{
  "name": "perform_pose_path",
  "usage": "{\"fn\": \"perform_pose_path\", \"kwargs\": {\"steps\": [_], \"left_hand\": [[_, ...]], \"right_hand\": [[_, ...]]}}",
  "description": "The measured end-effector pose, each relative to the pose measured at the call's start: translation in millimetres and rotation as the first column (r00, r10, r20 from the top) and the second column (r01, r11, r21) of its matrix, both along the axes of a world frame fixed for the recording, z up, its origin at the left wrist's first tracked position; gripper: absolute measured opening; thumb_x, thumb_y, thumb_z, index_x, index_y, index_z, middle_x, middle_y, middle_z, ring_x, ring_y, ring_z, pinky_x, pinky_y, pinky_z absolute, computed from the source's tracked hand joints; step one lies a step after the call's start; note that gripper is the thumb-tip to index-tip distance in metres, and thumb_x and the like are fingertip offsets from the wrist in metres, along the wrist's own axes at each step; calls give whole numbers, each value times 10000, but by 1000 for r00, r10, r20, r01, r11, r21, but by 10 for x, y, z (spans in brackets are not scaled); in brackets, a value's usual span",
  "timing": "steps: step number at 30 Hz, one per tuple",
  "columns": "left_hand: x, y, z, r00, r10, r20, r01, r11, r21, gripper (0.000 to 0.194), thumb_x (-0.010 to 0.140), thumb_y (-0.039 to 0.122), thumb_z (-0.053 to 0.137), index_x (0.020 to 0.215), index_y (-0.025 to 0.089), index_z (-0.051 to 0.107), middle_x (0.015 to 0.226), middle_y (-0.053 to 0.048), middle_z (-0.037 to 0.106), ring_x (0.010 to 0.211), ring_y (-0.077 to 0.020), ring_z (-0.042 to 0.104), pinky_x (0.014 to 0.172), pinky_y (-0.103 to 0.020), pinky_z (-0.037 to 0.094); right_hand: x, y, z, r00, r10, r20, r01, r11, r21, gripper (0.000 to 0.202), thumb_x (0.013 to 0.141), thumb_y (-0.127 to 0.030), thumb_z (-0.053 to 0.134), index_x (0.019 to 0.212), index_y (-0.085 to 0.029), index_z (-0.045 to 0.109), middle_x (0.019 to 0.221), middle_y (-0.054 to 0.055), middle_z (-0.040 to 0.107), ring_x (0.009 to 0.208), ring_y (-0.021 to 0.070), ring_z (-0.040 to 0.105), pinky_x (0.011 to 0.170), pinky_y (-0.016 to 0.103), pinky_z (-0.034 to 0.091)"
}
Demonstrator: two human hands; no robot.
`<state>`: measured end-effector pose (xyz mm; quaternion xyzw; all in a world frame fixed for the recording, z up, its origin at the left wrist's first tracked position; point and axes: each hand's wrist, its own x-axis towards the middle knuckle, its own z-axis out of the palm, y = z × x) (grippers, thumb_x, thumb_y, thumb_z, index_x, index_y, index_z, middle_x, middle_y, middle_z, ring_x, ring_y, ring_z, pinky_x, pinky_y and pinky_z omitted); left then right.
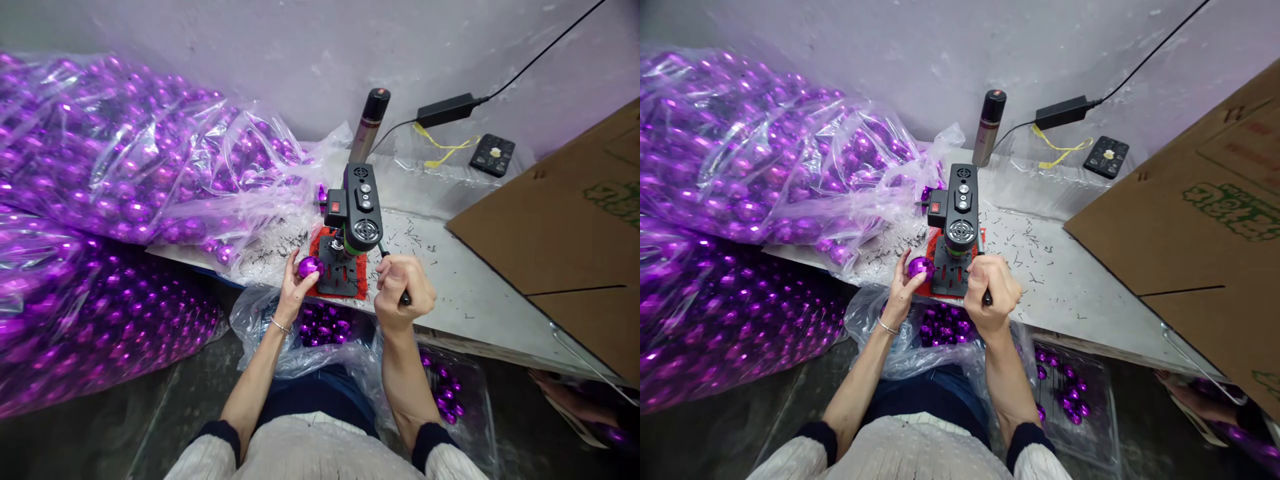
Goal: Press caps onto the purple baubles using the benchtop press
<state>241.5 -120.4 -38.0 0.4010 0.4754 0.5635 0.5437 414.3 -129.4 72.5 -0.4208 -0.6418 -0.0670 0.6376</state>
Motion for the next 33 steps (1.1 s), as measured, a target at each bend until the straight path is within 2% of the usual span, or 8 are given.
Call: {"fn": "perform_pose_path", "kwargs": {"steps": [4, 7, 11, 15, 24, 28, 33], "left_hand": [[90, 121, -77, 951, -50, -305, 91, 988, 122, 699, 823, 515, 781, 1390, 202, 519, 1287, -121, 688, 1160, -252, 693, 1042, -408, 544], [126, 191, -126, 843, -39, -537, 172, 965, 200, 639, 857, 483, 765, 1390, 203, 553, 1329, -133, 688, 1198, -281, 689, 1060, -443, 547], [145, 239, -184, 721, -4, -693, 299, 904, 306, 633, 877, 431, 764, 1426, 209, 539, 1380, -145, 671, 1282, -298, 651, 1098, -474, 529], [158, 277, -228, 667, 18, -744, 330, 889, 317, 681, 872, 464, 769, 1443, 185, 523, 1357, -164, 679, 1249, -311, 662, 1066, -484, 544], [258, 374, -346, 671, 13, -741, 334, 887, 319, 716, 833, 521, 797, 1431, 214, 551, 1372, -153, 665, 1281, -321, 629, 1090, -499, 494], [269, 354, -367, 660, 7, -752, 320, 902, 290, 734, 849, 527, 780, 1460, 206, 528, 1320, -151, 689, 1230, -313, 644, 1067, -486, 487], [253, 343, -353, 634, 2, -774, 321, 909, 266, 717, 847, 523, 784, 1444, 203, 548, 1252, -136, 716, 1186, -300, 650, 1070, -469, 464]], "right_hand": [[11, -21, -39, 999, 10, 31, -9, 1000, -18, 279, 962, -89, 500, 715, -218, 499, 664, -17, 578, 661, 116, 595, 600, 261, 437], [23, -45, -57, 998, 19, 64, -17, 999, -29, 258, 960, -87, 498, 737, -217, 512, 692, -13, 597, 676, 116, 598, 613, 262, 447], [30, -68, -65, 996, 18, 88, -15, 999, -38, 246, 956, -87, 498, 750, -220, 519, 713, -10, 611, 679, 121, 605, 604, 266, 445], [28, -70, -54, 996, 27, 90, -24, 999, -34, 241, 951, -86, 500, 753, -222, 524, 715, -9, 618, 681, 128, 613, 596, 269, 447], [28, -70, -33, 996, 11, 84, -7, 999, -46, 238, 953, -91, 496, 755, -219, 533, 718, -3, 623, 673, 127, 604, 595, 266, 448], [37, -77, -109, 996, 23, 86, -21, 1000, -23, 220, 959, -108, 499, 775, -220, 546, 709, -3, 620, 686, 134, 618, 604, 264, 463], [36, -104, -311, 998, 29, 59, -28, 999, -21, 200, 973, -145, 496, 795, -214, 556, 750, 10, 641, 700, 136, 622, 635, 272, 489]]}}
